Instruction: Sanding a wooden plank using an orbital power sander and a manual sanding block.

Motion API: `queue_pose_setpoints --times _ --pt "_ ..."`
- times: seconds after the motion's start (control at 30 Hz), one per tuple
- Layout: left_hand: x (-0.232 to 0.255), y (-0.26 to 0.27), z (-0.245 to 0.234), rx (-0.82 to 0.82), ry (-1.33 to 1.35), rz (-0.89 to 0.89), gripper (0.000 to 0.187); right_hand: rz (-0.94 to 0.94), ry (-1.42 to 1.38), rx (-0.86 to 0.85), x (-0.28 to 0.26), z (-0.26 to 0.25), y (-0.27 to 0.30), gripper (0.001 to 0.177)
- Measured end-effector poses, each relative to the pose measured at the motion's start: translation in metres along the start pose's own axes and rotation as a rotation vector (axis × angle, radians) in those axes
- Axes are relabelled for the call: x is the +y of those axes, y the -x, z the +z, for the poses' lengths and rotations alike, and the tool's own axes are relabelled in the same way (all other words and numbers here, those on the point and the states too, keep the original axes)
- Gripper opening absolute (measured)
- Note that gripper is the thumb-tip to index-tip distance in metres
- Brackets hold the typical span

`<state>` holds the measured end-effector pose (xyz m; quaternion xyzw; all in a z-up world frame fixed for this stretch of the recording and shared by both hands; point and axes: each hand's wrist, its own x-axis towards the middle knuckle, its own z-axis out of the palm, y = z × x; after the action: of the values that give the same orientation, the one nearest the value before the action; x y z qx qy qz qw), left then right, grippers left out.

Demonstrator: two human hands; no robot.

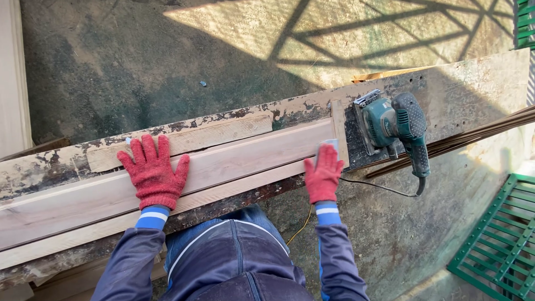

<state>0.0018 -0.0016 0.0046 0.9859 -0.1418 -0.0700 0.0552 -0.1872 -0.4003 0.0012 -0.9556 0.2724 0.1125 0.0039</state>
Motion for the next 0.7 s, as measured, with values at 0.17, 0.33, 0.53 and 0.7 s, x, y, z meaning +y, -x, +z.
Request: queue_pose_setpoints --times 0.17,0.33,0.53,0.7 --pt "-0.001 0.001 0.004 0.011 0.013 -0.009 0.082 0.073 -0.121 -0.012 -0.060 0.017 -0.011 0.098" --pt "-0.003 0.001 0.007 -0.001 0.005 -0.005 0.082 -0.638 -0.171 0.078 -0.163 0.006 0.028 0.099" --pt "-0.001 0.000 0.002 0.006 0.008 -0.014 0.080 -0.060 -0.073 -0.071 -0.013 -0.012 -0.062 0.096" --pt "-0.001 0.001 0.004 0.014 -0.005 -0.026 0.080 -0.068 -0.118 0.002 -0.073 0.017 -0.043 0.100"
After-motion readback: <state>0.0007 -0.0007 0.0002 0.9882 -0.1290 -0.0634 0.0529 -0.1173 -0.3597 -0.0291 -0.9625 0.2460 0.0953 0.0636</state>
